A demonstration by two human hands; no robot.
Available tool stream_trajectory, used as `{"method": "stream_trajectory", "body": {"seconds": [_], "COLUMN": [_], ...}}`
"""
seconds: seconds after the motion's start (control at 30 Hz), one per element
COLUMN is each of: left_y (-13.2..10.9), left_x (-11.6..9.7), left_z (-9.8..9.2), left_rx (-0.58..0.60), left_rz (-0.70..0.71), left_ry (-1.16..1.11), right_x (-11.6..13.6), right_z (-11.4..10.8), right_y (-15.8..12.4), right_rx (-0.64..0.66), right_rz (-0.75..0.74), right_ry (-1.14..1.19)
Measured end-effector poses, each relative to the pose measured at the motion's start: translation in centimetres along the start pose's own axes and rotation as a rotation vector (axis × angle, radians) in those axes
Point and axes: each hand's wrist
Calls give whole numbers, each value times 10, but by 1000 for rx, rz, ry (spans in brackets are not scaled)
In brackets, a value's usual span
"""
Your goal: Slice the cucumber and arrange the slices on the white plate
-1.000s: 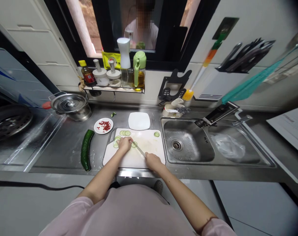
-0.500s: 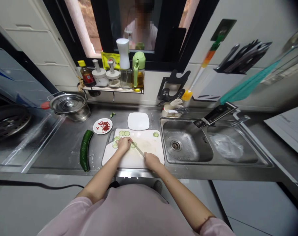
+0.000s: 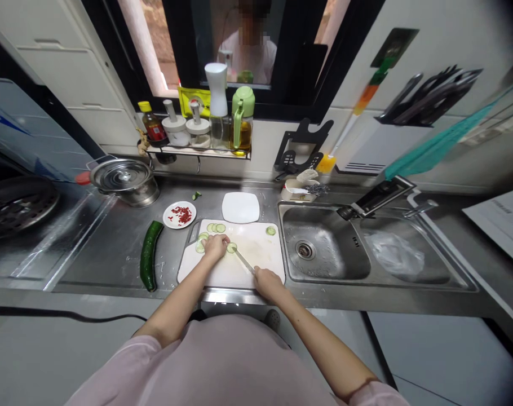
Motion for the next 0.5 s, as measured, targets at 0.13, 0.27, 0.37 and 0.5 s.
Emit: {"method": "stream_trajectory", "body": {"seconds": [0.13,0.27,0.37,0.5], "left_y": [0,0,1,0], "left_x": [-1,-1,0,-2], "left_z": [0,1,0,-3], "left_rx": [2,5,16,26], "left_rz": [2,3,9,12], "left_ry": [9,26,29,36], "right_x": [-5,-10,-15,-22], "right_z": [3,6,7,5], "right_y": [-5,-10,-14,-15], "right_rx": [2,8,5,-31], "right_rz": [-7,3,7,-7], "right_ry": [-4,-4,13,65]}}
Point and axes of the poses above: each hand's wrist, its own y-axis towards the middle knuckle, its own z-axis out of the palm, x = y × z, and after that the axes turned 13 degrees about y, right-handed
